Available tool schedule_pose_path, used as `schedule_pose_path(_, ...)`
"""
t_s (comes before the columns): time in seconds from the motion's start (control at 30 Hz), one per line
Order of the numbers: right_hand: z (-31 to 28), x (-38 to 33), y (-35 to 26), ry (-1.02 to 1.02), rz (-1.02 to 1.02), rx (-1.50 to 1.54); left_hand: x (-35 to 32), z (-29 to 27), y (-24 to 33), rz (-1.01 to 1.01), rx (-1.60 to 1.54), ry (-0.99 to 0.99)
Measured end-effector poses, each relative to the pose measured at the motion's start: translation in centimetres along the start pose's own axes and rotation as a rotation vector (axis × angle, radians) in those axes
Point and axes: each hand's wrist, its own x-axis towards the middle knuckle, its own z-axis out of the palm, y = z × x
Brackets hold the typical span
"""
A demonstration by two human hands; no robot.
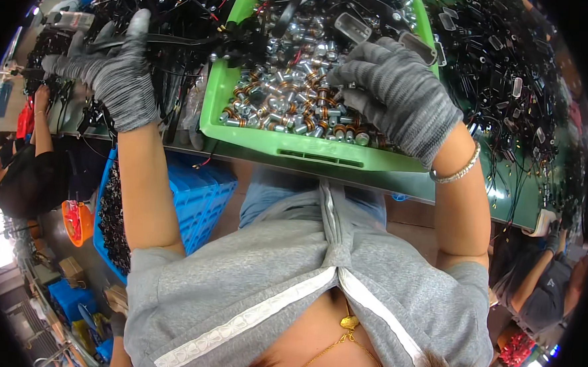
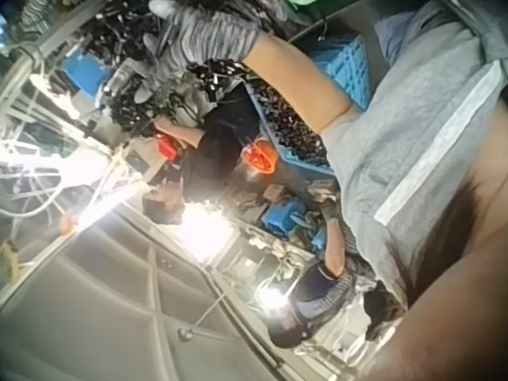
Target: The worker is assembling small hardware components by inserting silver metal parts into black plastic housings at a manual workstation.
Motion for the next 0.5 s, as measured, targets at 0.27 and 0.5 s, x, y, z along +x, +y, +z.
schedule_pose_path(0.27,0.4,1.5,-1.8,-0.255,-0.012,0.045,-4.8,4.7,10.4,0.698,1.029,-0.499)
schedule_pose_path(0.5,0.7,1.1,-3.3,-0.236,0.044,0.009,-6.3,8.0,8.1,0.156,0.952,-1.009)
